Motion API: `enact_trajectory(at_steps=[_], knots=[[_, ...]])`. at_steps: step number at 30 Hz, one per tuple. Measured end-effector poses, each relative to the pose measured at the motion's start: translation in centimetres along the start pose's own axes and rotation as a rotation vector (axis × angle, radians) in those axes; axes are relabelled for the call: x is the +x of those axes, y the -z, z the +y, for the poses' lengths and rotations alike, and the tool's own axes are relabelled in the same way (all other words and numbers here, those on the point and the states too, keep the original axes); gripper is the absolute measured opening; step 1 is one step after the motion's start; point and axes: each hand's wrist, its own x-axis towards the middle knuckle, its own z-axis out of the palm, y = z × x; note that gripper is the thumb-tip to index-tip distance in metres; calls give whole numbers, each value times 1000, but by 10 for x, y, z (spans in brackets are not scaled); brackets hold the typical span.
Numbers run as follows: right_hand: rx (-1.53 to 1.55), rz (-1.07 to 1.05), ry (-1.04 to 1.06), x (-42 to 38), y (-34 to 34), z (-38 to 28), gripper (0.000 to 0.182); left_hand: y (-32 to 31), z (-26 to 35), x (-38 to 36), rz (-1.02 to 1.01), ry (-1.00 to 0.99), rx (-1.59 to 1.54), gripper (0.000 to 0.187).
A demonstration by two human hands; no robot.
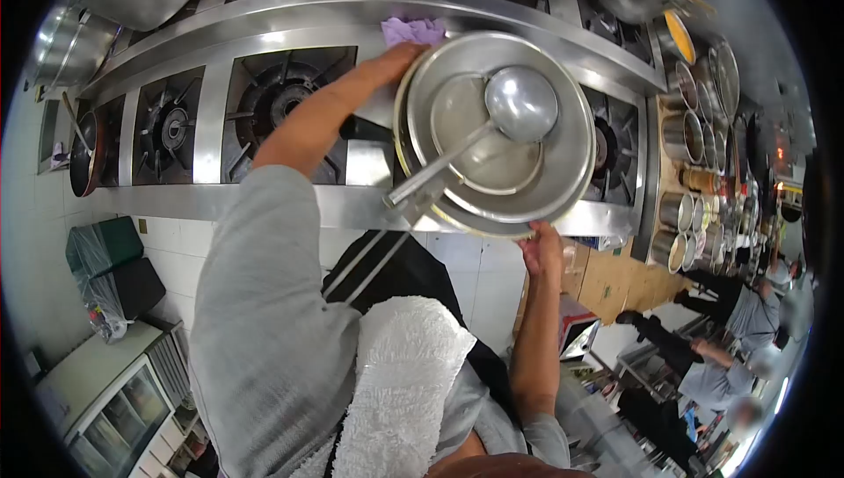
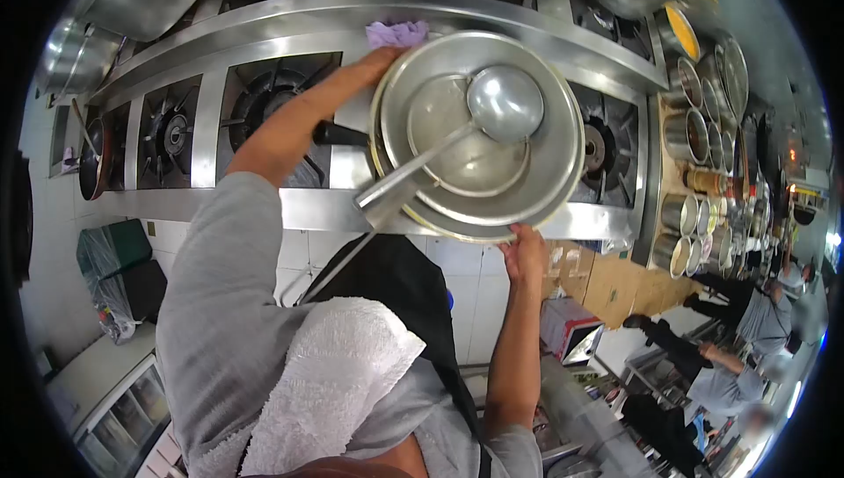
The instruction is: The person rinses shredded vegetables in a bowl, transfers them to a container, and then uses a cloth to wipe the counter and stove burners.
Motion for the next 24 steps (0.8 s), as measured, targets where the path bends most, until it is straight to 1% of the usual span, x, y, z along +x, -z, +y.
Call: enact_trajectory(at_steps=[1,2,3,4,5,6,7,8,11,12,13,14,15,16,17,18,19,20,21,22,23,24], knots=[[48,-69,70,0,-7,5,26,6,6,-15,45,-14,38,29],[30,-33,56,4,-7,11,29,20,16,-45,82,-32,82,26],[115,-80,78,-3,-21,13,26,26,15,-72,150,-175,265,24],[114,-68,55,9,-13,24,20,26,-6,-92,-86,21,320,26],[115,-77,46,22,-10,37,18,26,22,-137,-76,15,-71,28],[114,-88,39,32,-7,46,17,20,25,-169,-102,-5,152,30],[132,-112,50,25,-15,46,18,11,30,-195,-122,-30,369,33],[147,-140,74,11,-27,41,21,-3,46,-218,-244,267,-212,32],[111,-237,32,-33,-25,29,33,-62,69,-272,-208,-318,165,16],[16,-189,45,-44,-11,38,46,-91,82,-274,-247,-273,233,22],[22,-152,66,-57,7,54,48,-126,85,-267,-234,-368,169,31],[24,-118,85,-71,28,73,51,-145,133,-243,-397,-288,277,36],[18,-70,41,-86,47,93,52,-184,147,-219,-347,-370,251,38],[11,-22,-9,-103,66,115,53,-227,160,-188,-175,-539,247,41],[26,15,-43,-121,85,140,50,-274,169,-159,-25,-557,162,43],[14,102,-67,-145,89,157,49,-317,181,-126,128,-608,-9,45],[-4,131,-96,-163,99,177,48,-336,208,-98,112,-525,101,45],[-22,153,-123,-175,107,194,47,-331,238,-85,30,-335,207,44],[-43,219,-181,-187,107,207,43,-339,246,-84,144,-242,159,41],[-82,234,-190,-198,106,220,41,-334,242,-94,191,-223,139,40],[-115,249,-196,-208,105,234,39,-325,227,-109,171,-212,177,40],[-140,234,-225,-210,113,252,38,-295,213,-138,157,-232,263,40]])
